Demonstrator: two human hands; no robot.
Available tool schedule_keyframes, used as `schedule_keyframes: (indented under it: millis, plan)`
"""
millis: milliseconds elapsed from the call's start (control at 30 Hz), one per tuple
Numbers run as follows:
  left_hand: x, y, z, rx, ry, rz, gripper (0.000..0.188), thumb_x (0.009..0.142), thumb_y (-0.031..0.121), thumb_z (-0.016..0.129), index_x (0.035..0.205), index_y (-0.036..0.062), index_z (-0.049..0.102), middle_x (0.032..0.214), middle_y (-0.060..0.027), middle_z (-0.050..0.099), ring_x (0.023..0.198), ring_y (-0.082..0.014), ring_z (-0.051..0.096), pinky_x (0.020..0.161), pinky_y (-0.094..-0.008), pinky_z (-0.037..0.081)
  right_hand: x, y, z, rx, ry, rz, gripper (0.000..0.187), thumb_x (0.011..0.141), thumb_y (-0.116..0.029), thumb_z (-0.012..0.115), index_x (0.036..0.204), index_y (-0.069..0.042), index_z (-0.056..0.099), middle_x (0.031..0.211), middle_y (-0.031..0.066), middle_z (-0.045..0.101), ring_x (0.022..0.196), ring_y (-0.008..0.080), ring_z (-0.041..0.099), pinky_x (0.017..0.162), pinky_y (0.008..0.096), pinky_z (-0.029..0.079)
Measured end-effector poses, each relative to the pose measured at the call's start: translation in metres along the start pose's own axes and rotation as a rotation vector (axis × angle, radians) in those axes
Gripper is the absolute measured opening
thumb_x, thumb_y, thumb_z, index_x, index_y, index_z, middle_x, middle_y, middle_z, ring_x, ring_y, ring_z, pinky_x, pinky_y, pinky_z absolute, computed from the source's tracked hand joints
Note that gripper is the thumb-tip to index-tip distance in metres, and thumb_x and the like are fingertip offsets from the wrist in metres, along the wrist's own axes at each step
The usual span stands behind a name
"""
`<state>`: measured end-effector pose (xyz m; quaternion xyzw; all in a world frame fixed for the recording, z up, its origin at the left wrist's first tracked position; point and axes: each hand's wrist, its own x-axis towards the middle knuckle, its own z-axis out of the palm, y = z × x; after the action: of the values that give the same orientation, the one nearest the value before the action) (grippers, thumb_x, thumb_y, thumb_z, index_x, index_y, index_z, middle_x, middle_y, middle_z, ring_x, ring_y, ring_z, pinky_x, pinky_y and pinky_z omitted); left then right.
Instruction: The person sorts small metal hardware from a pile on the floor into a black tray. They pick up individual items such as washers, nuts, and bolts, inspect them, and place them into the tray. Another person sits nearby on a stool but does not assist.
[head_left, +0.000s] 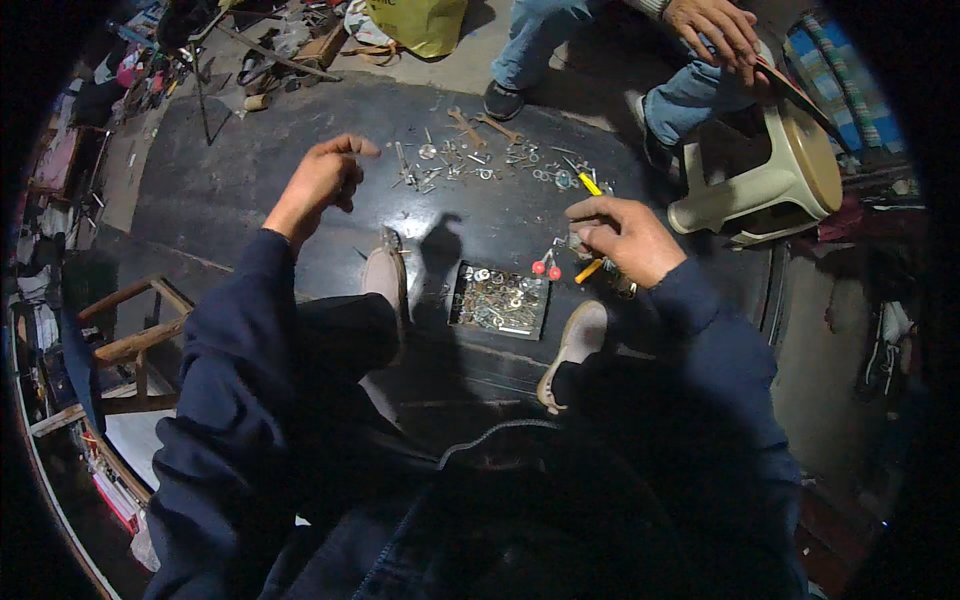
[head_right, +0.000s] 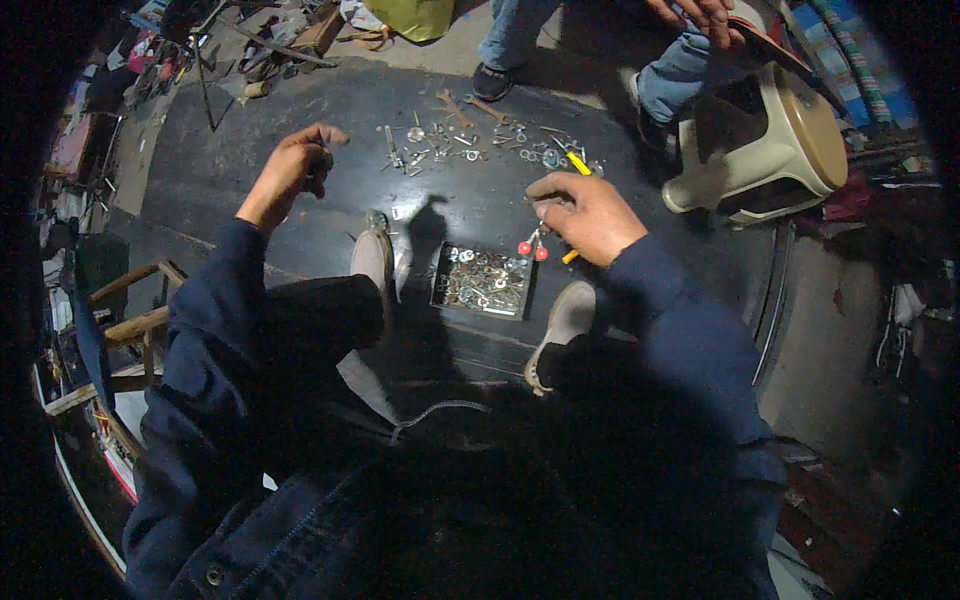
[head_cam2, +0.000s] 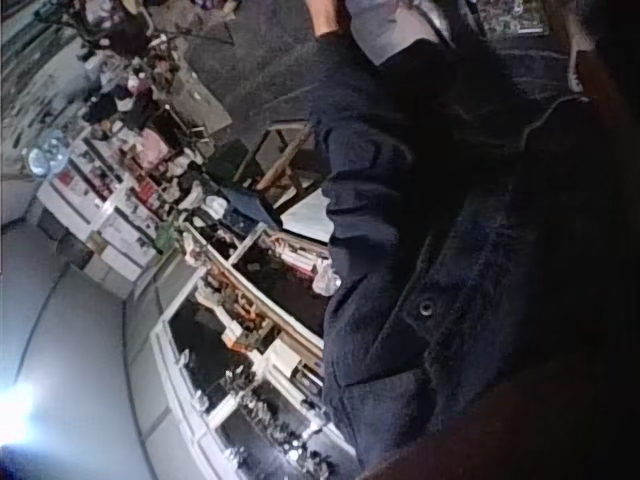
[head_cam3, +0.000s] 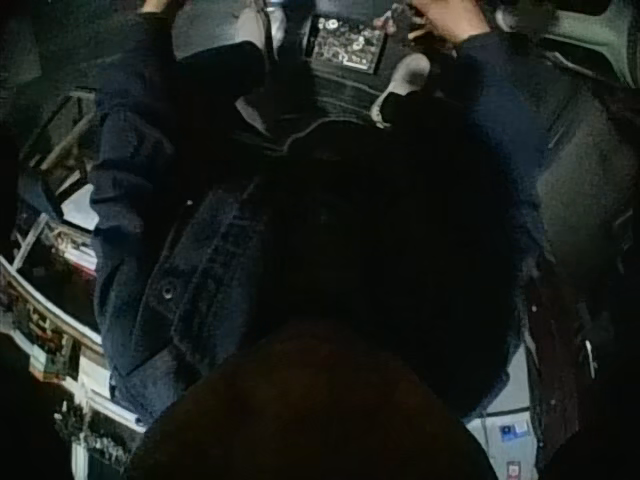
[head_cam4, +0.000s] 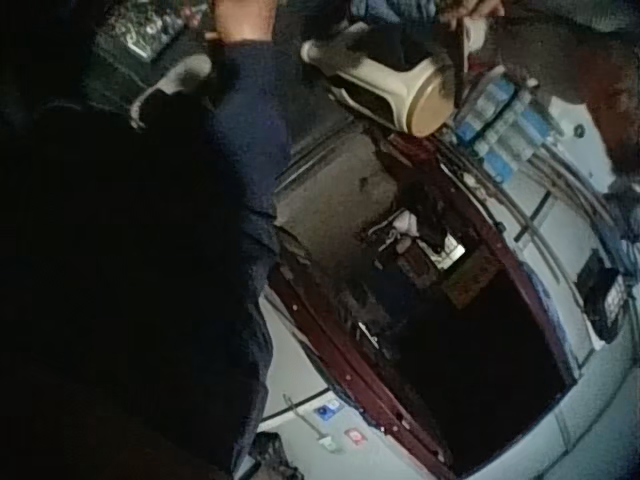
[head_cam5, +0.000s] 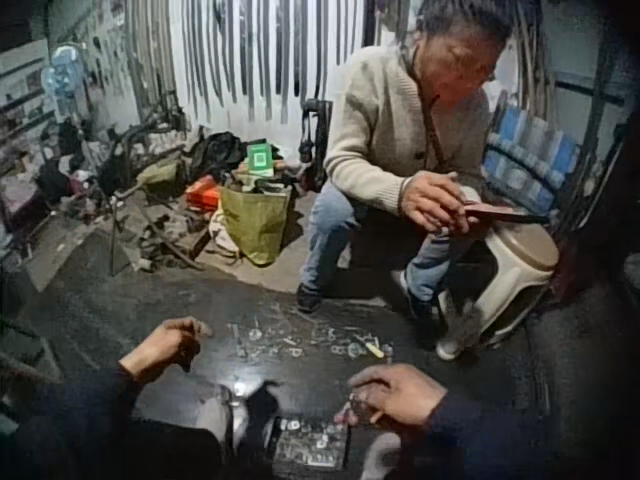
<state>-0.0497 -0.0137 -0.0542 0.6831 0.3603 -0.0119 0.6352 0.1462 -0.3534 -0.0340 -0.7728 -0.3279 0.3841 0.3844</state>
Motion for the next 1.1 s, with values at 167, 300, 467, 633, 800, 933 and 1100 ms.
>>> schedule_keyframes:
  millis: [167, 300, 467, 633, 800, 933, 1100]
  plan:
    - [0.002, -0.038, -0.009, 0.177, -0.006, -0.125, 0.029, 0.081, 0.008, 0.044, 0.1, 0.003, 0.065, 0.063, 0.0006, 0.046, 0.047, -0.0095, 0.041, 0.04, -0.0276, 0.032, -0.005, -0.024, -0.01, -0.01, 0.022, -0.048, 0.027, 0.091, -0.009, 0.06, 0.115, 0.004, 0.065, 0.095, 0.0106, 0.068, 0.084, 0.0129, 0.063, 0.079, 0.0283, 0.05]
    - [0.019, -0.082, 0.01, 0.345, -0.027, -0.201, 0.032, 0.079, 0.005, 0.043, 0.099, 0.0061, 0.067, 0.066, -0.0031, 0.054, 0.046, -0.0129, 0.048, 0.039, -0.0291, 0.037, -0.015, -0.042, -0.018, 0.073, 0.068, -0.067, 0.026, 0.093, -0.007, 0.058, 0.116, 0.004, 0.064, 0.101, 0.0097, 0.068, 0.087, 0.0137, 0.063, 0.082, 0.028, 0.051]
    - [0.043, -0.176, 0.057, 0.649, -0.19, -0.121, 0.029, 0.079, 0.01, 0.049, 0.098, 0.0054, 0.071, 0.081, -0.0146, 0.064, 0.063, -0.0286, 0.06, 0.055, -0.0398, 0.05, -0.028, -0.055, -0.027, 0.188, 0.179, -0.07, 0.023, 0.094, -0.006, 0.058, 0.114, 0.002, 0.066, 0.103, 0.0097, 0.068, 0.09, 0.0133, 0.064, 0.082, 0.0269, 0.052]
    - [0.061, -0.249, 0.092, 0.989, -0.249, 0.089, 0.034, 0.079, 0.023, 0.052, 0.097, 0.0019, 0.072, 0.105, -0.0245, 0.068, 0.099, -0.0429, 0.064, 0.088, -0.0482, 0.051, -0.031, -0.056, -0.033, 0.247, 0.216, -0.044, 0.025, 0.094, -0.01, 0.058, 0.114, 0.003, 0.065, 0.104, 0.0111, 0.068, 0.093, 0.0136, 0.063, 0.083, 0.027, 0.052]
    - [0.057, -0.271, 0.095, 0.712, 0.167, -0.247, 0.037, 0.078, 0.024, 0.055, 0.104, 0.0031, 0.07, 0.105, -0.0239, 0.068, 0.1, -0.0429, 0.064, 0.087, -0.0485, 0.051, -0.021, -0.052, -0.03, 0.063, 0.181, 0.073, 0.026, 0.095, -0.011, 0.056, 0.115, 0.002, 0.064, 0.102, 0.0103, 0.068, 0.089, 0.0139, 0.063, 0.084, 0.0271, 0.05]
    - [0.046, -0.288, 0.088, 0.727, 0.183, -0.271, 0.039, 0.08, 0.023, 0.055, 0.114, 0.0101, 0.069, 0.104, -0.0226, 0.069, 0.099, -0.0414, 0.065, 0.085, -0.0475, 0.052, -0.014, -0.051, -0.022, -0.018, 0.159, 0.066, 0.024, 0.091, -0.007, 0.056, 0.112, 0.002, 0.064, 0.088, 0.004, 0.065, 0.08, 0.009, 0.058, 0.076, 0.0237, 0.045]
    - [0.042, -0.304, 0.089, 0.687, 0.214, -0.357, 0.039, 0.083, 0.024, 0.056, 0.121, 0.0214, 0.067, 0.104, -0.0202, 0.07, 0.098, -0.0397, 0.066, 0.083, -0.0481, 0.052, -0.011, -0.052, -0.019, -0.034, 0.084, 0.131, 0.023, 0.088, -0.005, 0.06, 0.109, 0.001, 0.064, 0.076, -0.0006, 0.054, 0.073, 0.0079, 0.051, 0.07, 0.0236, 0.041]
